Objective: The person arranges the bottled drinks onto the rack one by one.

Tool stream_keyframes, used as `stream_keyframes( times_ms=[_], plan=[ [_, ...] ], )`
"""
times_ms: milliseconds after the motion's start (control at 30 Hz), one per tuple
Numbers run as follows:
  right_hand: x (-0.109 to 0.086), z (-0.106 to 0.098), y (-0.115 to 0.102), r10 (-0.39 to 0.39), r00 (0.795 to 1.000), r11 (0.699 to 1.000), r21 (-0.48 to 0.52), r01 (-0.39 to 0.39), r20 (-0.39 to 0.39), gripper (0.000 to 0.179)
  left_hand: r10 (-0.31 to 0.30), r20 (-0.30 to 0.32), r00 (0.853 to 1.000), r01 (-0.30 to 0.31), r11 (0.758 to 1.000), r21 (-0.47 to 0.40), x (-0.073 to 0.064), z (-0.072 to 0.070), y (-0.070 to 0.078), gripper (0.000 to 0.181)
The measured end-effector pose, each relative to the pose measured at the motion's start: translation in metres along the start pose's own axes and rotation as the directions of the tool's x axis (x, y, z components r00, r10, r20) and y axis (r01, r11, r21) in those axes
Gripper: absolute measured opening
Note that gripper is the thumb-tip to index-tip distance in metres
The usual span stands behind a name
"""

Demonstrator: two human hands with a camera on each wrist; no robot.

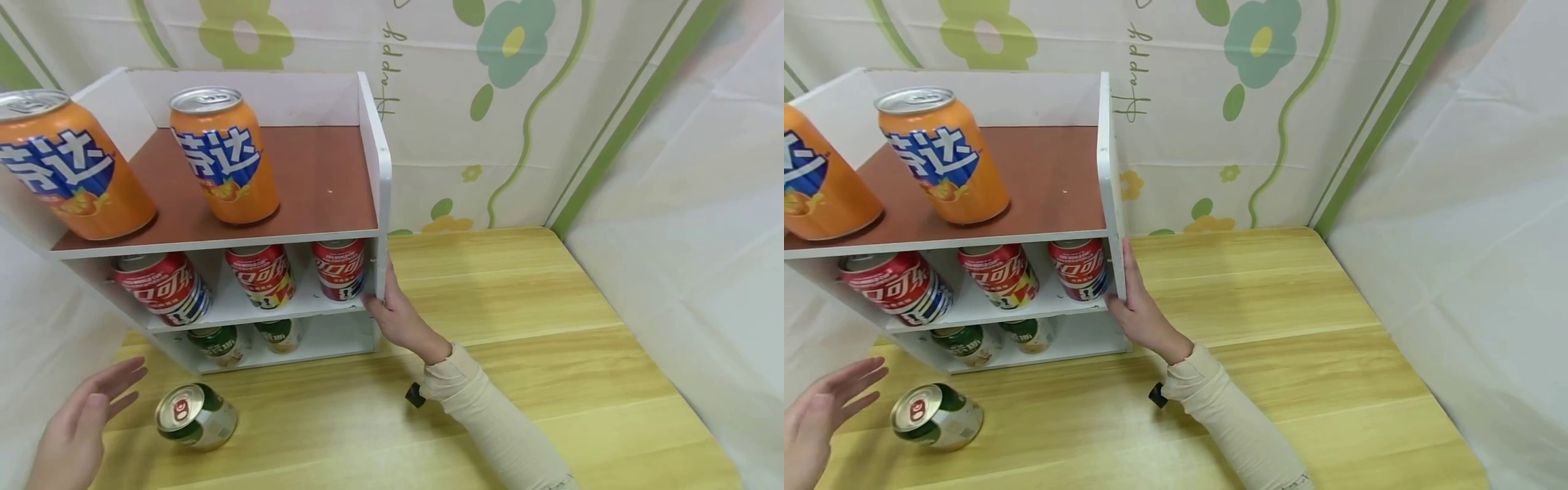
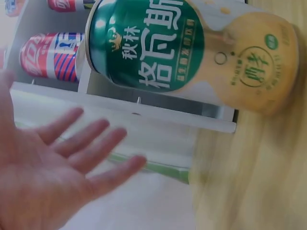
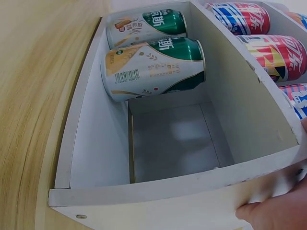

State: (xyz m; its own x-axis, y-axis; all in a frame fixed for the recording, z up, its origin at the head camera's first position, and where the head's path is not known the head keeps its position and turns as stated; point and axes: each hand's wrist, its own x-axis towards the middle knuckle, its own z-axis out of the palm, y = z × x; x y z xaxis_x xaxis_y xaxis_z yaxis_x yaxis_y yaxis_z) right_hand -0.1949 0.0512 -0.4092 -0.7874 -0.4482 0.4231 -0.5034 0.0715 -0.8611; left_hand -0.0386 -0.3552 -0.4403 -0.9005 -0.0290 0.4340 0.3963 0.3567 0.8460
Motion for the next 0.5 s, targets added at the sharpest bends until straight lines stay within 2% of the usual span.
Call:
stream_keyframes(
  times_ms=[133,200,267,300,367,433,500],
  plan=[
    [0.0,-0.001,0.0,0.025,1.0,1.0,0.002,-0.025,-0.003,0.088,0.051,0.111,0.993,-0.033,0.988,-0.154,-0.007,0.002,-0.009,0.044],
    [0.0,-0.001,0.001,0.03,1.0,1.0,-0.001,-0.03,-0.001,0.089,0.088,0.161,0.983,-0.056,0.979,-0.195,-0.01,0.004,-0.016,0.056],
    [-0.001,0.0,0.002,0.027,1.0,1.0,-0.007,-0.027,0.0,0.09,0.103,0.196,0.975,-0.051,0.965,-0.256,-0.013,0.006,-0.022,0.072],
    [-0.001,0.0,0.002,0.021,1.0,1.0,-0.009,-0.021,0.0,0.09,0.097,0.211,0.973,-0.041,0.966,-0.254,-0.015,0.008,-0.024,0.08],
    [-0.002,0.001,0.003,0.01,1.0,1.0,-0.012,-0.01,-0.004,0.091,0.061,0.241,0.969,-0.015,0.982,-0.188,-0.019,0.011,-0.027,0.094],
    [-0.002,0.001,0.004,-0.004,1.0,1.0,-0.008,0.004,-0.009,0.091,0.008,0.255,0.967,0.012,0.997,-0.075,-0.022,0.014,-0.028,0.106],
    [-0.002,0.0,0.005,-0.019,1.0,1.0,-0.004,0.019,-0.015,0.091,-0.036,0.264,0.964,0.026,0.999,0.042,-0.024,0.018,-0.027,0.116]
  ],
)
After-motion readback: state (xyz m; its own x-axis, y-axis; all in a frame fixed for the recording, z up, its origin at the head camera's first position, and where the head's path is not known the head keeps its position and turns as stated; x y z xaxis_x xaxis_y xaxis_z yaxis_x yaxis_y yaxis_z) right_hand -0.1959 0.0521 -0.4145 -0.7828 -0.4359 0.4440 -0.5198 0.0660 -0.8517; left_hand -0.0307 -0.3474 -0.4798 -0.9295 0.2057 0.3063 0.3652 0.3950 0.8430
